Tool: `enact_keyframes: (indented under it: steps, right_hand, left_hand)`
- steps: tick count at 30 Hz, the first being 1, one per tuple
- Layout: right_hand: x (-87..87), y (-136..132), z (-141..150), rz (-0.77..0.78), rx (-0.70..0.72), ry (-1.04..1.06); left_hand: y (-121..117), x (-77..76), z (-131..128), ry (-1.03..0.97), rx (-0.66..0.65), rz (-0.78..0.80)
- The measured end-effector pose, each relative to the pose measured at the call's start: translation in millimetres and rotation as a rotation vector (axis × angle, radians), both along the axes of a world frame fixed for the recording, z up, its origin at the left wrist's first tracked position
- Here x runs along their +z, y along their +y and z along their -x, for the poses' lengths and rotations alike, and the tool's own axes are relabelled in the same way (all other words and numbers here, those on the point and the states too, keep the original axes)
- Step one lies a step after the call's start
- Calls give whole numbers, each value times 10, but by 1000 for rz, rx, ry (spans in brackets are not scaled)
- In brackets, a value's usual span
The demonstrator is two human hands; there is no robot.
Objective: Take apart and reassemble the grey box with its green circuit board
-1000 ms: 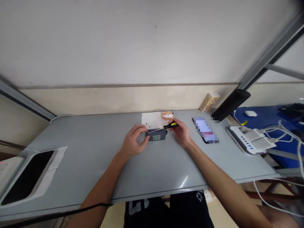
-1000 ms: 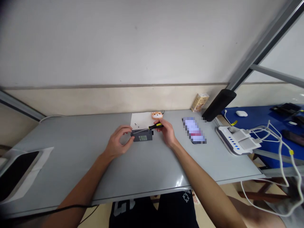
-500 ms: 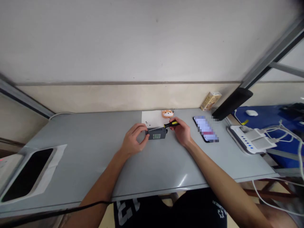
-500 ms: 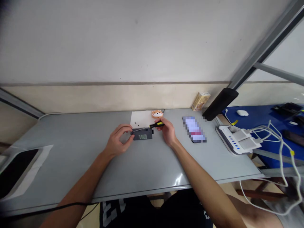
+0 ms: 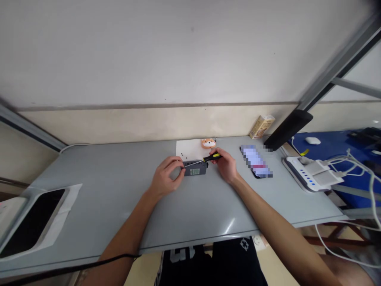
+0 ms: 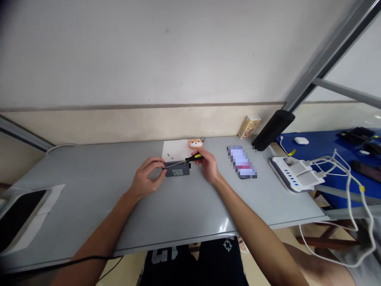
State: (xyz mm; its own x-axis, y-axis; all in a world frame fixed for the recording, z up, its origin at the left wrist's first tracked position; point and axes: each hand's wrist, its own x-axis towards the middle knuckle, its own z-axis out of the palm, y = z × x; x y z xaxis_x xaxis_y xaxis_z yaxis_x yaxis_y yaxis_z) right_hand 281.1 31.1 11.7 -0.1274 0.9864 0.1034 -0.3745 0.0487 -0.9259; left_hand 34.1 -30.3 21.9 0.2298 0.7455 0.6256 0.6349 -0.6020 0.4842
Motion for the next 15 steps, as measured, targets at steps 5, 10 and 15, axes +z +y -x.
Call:
enact_keyframes:
  steps: [5,10,15]
  right_hand:
    - [47,23,-26,31,-26,65]
    - [154,98,-139,82,-180,154]
    - [191,140,-220,132,-263,269]
  left_hand:
    - [-8,13,12,43,11,-4]
    - [1,20,14,48,-4,-40]
    - [38,-16,17,-2,-35,-99]
